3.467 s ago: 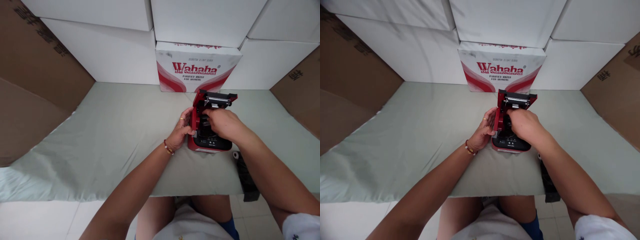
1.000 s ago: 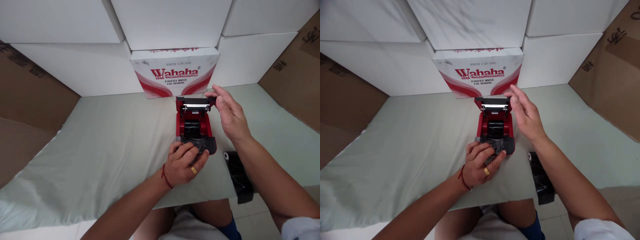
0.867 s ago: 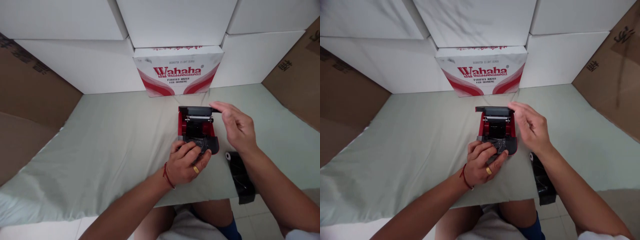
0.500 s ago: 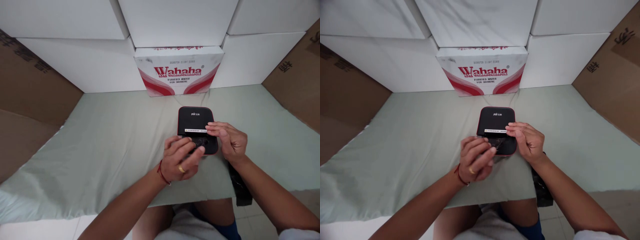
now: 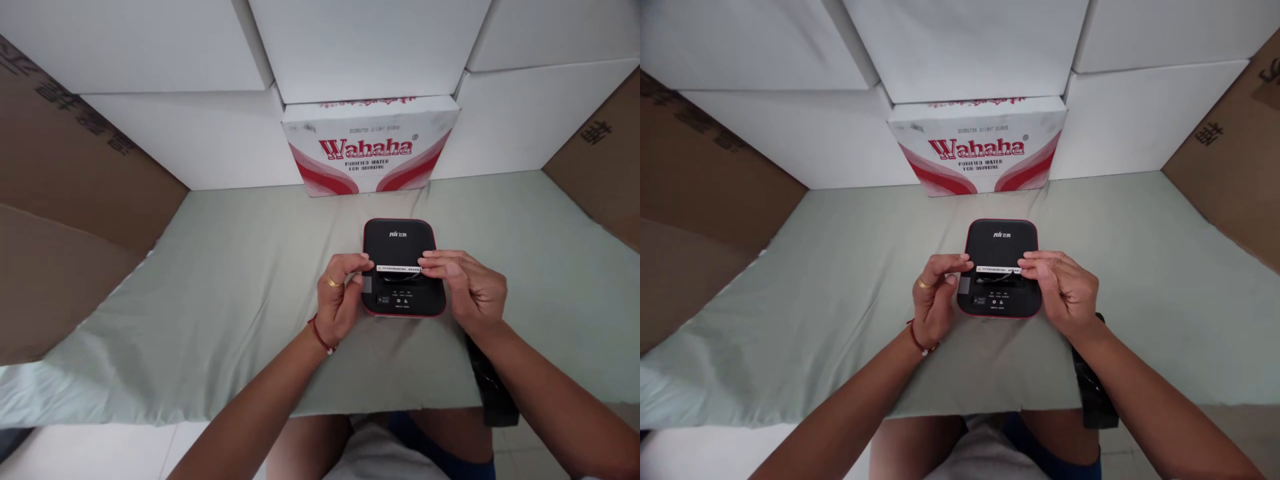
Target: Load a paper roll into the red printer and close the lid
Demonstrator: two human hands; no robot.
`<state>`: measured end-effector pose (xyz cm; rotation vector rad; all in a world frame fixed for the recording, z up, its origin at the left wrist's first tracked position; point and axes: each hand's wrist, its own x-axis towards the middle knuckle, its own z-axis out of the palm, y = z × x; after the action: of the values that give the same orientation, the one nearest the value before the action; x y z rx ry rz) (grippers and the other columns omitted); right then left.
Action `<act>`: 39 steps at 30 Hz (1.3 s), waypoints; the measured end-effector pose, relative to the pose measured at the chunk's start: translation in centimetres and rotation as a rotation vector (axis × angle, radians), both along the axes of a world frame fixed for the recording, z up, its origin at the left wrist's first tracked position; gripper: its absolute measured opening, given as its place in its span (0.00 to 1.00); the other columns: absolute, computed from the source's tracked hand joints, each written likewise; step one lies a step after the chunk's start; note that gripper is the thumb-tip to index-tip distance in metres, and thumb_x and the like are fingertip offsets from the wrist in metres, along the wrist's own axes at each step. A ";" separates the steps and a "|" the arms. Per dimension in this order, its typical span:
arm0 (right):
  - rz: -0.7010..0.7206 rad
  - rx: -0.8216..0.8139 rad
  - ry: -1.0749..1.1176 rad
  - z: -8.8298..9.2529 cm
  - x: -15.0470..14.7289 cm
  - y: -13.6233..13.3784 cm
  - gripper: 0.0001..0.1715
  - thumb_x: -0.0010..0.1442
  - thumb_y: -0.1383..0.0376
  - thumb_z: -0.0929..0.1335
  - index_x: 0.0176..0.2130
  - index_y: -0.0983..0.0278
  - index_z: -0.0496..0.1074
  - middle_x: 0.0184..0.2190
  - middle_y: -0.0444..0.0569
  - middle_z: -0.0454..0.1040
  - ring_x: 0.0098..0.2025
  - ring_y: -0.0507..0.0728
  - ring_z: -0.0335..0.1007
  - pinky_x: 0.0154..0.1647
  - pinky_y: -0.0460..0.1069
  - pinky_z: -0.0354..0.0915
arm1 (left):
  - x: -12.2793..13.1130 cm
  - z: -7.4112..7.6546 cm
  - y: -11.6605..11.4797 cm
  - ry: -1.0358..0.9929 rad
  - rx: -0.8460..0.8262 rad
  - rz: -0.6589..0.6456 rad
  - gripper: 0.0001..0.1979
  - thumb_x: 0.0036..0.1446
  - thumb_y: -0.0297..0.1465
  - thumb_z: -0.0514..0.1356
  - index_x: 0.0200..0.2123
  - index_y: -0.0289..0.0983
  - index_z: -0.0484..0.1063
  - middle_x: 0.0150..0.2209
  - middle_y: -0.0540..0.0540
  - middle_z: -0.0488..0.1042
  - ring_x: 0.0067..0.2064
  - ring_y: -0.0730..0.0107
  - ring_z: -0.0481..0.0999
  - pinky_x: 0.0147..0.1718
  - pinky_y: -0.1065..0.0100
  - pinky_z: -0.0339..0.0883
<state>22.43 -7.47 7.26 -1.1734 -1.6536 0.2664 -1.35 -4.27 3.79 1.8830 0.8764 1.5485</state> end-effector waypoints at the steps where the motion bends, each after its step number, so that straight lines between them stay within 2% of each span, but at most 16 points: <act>1: 0.019 0.014 0.000 0.0 -0.1 -0.1 0.24 0.77 0.61 0.62 0.38 0.55 0.85 0.40 0.51 0.88 0.48 0.64 0.86 0.54 0.65 0.79 | 0.0 0.1 0.0 -0.017 -0.037 -0.011 0.10 0.75 0.35 0.56 0.52 0.44 0.77 0.46 0.45 0.83 0.52 0.61 0.83 0.53 0.57 0.76; 3: 0.074 0.038 -0.033 0.0 -0.2 -0.4 0.21 0.77 0.60 0.62 0.50 0.56 0.84 0.45 0.53 0.87 0.53 0.65 0.83 0.58 0.66 0.76 | -0.2 0.2 0.4 -0.088 -0.116 -0.062 0.10 0.72 0.34 0.61 0.53 0.44 0.76 0.45 0.46 0.82 0.49 0.63 0.83 0.53 0.58 0.75; 5: 0.140 0.037 -0.099 -0.1 -0.3 -0.8 0.24 0.78 0.57 0.61 0.64 0.57 0.77 0.50 0.56 0.84 0.57 0.66 0.79 0.60 0.68 0.73 | -0.3 0.0 1.1 -0.191 -0.182 -0.129 0.16 0.67 0.35 0.65 0.57 0.46 0.73 0.43 0.49 0.81 0.49 0.63 0.83 0.56 0.58 0.74; 6: 0.163 0.038 -0.131 -0.1 -0.3 -1.0 0.26 0.78 0.55 0.61 0.67 0.56 0.75 0.51 0.56 0.82 0.59 0.67 0.77 0.62 0.69 0.71 | -0.3 -0.3 1.5 -0.238 -0.206 -0.158 0.21 0.65 0.37 0.67 0.60 0.48 0.71 0.44 0.49 0.81 0.52 0.62 0.82 0.59 0.56 0.72; 8: 0.180 0.078 -0.171 -0.1 -0.4 -1.6 0.27 0.78 0.52 0.59 0.64 0.52 0.78 0.52 0.55 0.80 0.61 0.69 0.74 0.65 0.72 0.67 | -0.2 -0.8 2.3 -0.291 -0.272 -0.199 0.31 0.58 0.41 0.71 0.63 0.50 0.68 0.55 0.47 0.79 0.62 0.57 0.77 0.65 0.52 0.67; 10: 0.167 0.159 -0.181 -0.1 -0.4 -2.0 0.27 0.78 0.51 0.58 0.53 0.50 0.84 0.48 0.54 0.79 0.60 0.69 0.72 0.67 0.73 0.65 | 0.1 -1.2 2.9 -0.321 -0.373 -0.264 0.38 0.55 0.43 0.71 0.67 0.53 0.65 0.69 0.47 0.70 0.74 0.52 0.66 0.72 0.48 0.60; 11: 0.161 0.199 -0.183 -0.2 -0.4 -2.2 0.27 0.78 0.52 0.58 0.50 0.50 0.85 0.45 0.54 0.78 0.58 0.69 0.72 0.67 0.72 0.65 | 0.3 -1.4 3.0 -0.339 -0.425 -0.312 0.41 0.54 0.44 0.70 0.70 0.54 0.63 0.74 0.47 0.65 0.77 0.50 0.61 0.74 0.47 0.56; 13: 0.181 0.252 -0.198 -0.2 -0.4 -2.3 0.26 0.78 0.53 0.59 0.48 0.51 0.85 0.38 0.53 0.77 0.53 0.67 0.72 0.61 0.69 0.70 | 0.6 -1.6 3.1 -0.386 -0.506 -0.425 0.45 0.55 0.43 0.69 0.73 0.55 0.58 0.78 0.48 0.59 0.80 0.49 0.54 0.78 0.45 0.51; 17: 0.255 0.261 -0.251 -0.2 -0.2 -2.1 0.23 0.78 0.56 0.60 0.49 0.55 0.84 0.34 0.51 0.76 0.48 0.64 0.75 0.48 0.63 0.74 | 0.8 -1.6 3.0 -0.465 -0.593 -0.582 0.49 0.53 0.40 0.69 0.76 0.56 0.53 0.79 0.51 0.57 0.81 0.49 0.52 0.80 0.44 0.47; 22: 0.322 0.288 -0.195 -0.2 -0.1 -1.6 0.18 0.76 0.61 0.64 0.49 0.61 0.82 0.35 0.51 0.75 0.46 0.62 0.76 0.44 0.60 0.76 | 0.7 -1.4 2.8 -0.559 -0.690 -0.624 0.54 0.49 0.31 0.69 0.76 0.58 0.51 0.79 0.54 0.56 0.83 0.53 0.47 0.82 0.49 0.36; 24: 0.316 0.306 -0.216 -0.3 -0.2 -1.6 0.17 0.75 0.62 0.64 0.48 0.62 0.82 0.35 0.51 0.76 0.47 0.62 0.75 0.45 0.60 0.76 | 0.7 -1.4 2.6 -0.572 -0.716 -0.618 0.54 0.49 0.30 0.69 0.76 0.58 0.51 0.80 0.54 0.54 0.83 0.54 0.45 0.82 0.49 0.35; 27: 0.222 0.383 -0.351 -0.1 -0.1 -2.1 0.14 0.73 0.63 0.66 0.47 0.62 0.82 0.39 0.53 0.80 0.52 0.63 0.73 0.55 0.61 0.76 | 0.8 -1.7 2.3 -0.571 -0.721 -0.586 0.54 0.49 0.29 0.69 0.76 0.58 0.51 0.82 0.55 0.50 0.84 0.54 0.42 0.82 0.49 0.34; 30: 0.218 0.417 -0.518 0.6 0.2 -2.9 0.12 0.70 0.66 0.70 0.50 0.63 0.83 0.45 0.53 0.85 0.55 0.62 0.73 0.63 0.61 0.76 | 1.1 -2.1 2.2 -0.572 -0.694 -0.585 0.51 0.49 0.29 0.68 0.75 0.57 0.54 0.81 0.53 0.52 0.84 0.53 0.44 0.81 0.48 0.36; 33: 0.348 0.314 -0.566 2.1 0.7 -3.5 0.17 0.68 0.70 0.71 0.55 0.69 0.80 0.48 0.56 0.86 0.57 0.63 0.77 0.58 0.59 0.79 | 1.5 -2.3 2.4 -0.566 -0.655 -0.596 0.47 0.49 0.29 0.67 0.73 0.53 0.60 0.79 0.51 0.57 0.81 0.51 0.51 0.80 0.48 0.42; 36: 0.444 0.156 -0.461 3.9 1.0 -3.2 0.12 0.70 0.72 0.68 0.50 0.68 0.80 0.45 0.56 0.86 0.52 0.62 0.82 0.51 0.56 0.81 | 1.6 -2.3 2.6 -0.564 -0.647 -0.587 0.45 0.48 0.30 0.67 0.70 0.50 0.64 0.75 0.49 0.64 0.77 0.50 0.59 0.77 0.49 0.50; 39: 0.304 -0.040 -0.362 5.5 0.4 -1.4 0.11 0.74 0.70 0.66 0.48 0.64 0.79 0.45 0.53 0.85 0.40 0.56 0.84 0.42 0.50 0.78 | 1.6 -2.2 2.7 -0.576 -0.661 -0.556 0.44 0.46 0.31 0.67 0.69 0.49 0.65 0.73 0.48 0.67 0.75 0.51 0.62 0.76 0.50 0.53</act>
<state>22.85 -8.86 12.72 -1.0389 -2.1582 0.2896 0.25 -1.58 1.58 1.0014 0.4532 1.1518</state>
